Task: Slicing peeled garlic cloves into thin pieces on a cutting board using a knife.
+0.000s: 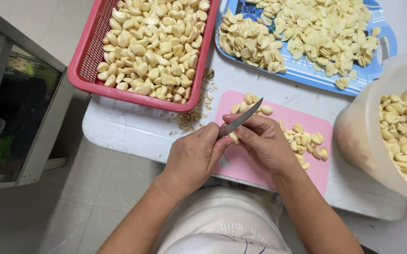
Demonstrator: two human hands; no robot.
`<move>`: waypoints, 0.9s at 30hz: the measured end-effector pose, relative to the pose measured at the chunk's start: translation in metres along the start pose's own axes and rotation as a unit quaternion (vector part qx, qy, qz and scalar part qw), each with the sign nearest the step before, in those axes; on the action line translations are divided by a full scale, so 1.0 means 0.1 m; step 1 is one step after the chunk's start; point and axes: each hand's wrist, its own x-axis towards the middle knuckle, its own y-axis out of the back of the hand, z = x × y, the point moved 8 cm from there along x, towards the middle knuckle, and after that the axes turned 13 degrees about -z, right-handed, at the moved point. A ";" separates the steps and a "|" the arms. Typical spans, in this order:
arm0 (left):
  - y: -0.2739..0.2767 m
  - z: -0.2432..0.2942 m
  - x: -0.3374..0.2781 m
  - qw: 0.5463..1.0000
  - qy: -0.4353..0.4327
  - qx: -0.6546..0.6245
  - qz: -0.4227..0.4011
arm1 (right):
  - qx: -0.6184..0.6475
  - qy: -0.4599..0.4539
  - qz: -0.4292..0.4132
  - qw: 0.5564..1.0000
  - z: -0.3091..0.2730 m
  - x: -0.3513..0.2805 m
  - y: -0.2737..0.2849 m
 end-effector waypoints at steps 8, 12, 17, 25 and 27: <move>-0.02 -0.02 0.03 0.997 -0.009 -0.078 -0.011 | 0.020 -0.005 0.001 1.000 -0.01 -0.02 -0.04; -0.02 0.05 0.01 0.961 -0.022 -0.275 -0.017 | 0.030 -0.002 0.001 1.000 0.01 -0.02 -0.02; 0.22 -0.18 -0.04 0.968 -0.006 -0.249 0.044 | 0.023 -0.010 0.023 0.999 0.11 0.01 0.21; 0.37 -0.43 -0.22 0.991 0.062 0.104 0.061 | -0.386 0.039 0.084 0.918 -0.71 0.22 0.61; 0.33 -0.48 -0.25 0.978 0.088 0.182 0.056 | -0.486 0.038 0.042 0.872 -0.79 0.34 0.57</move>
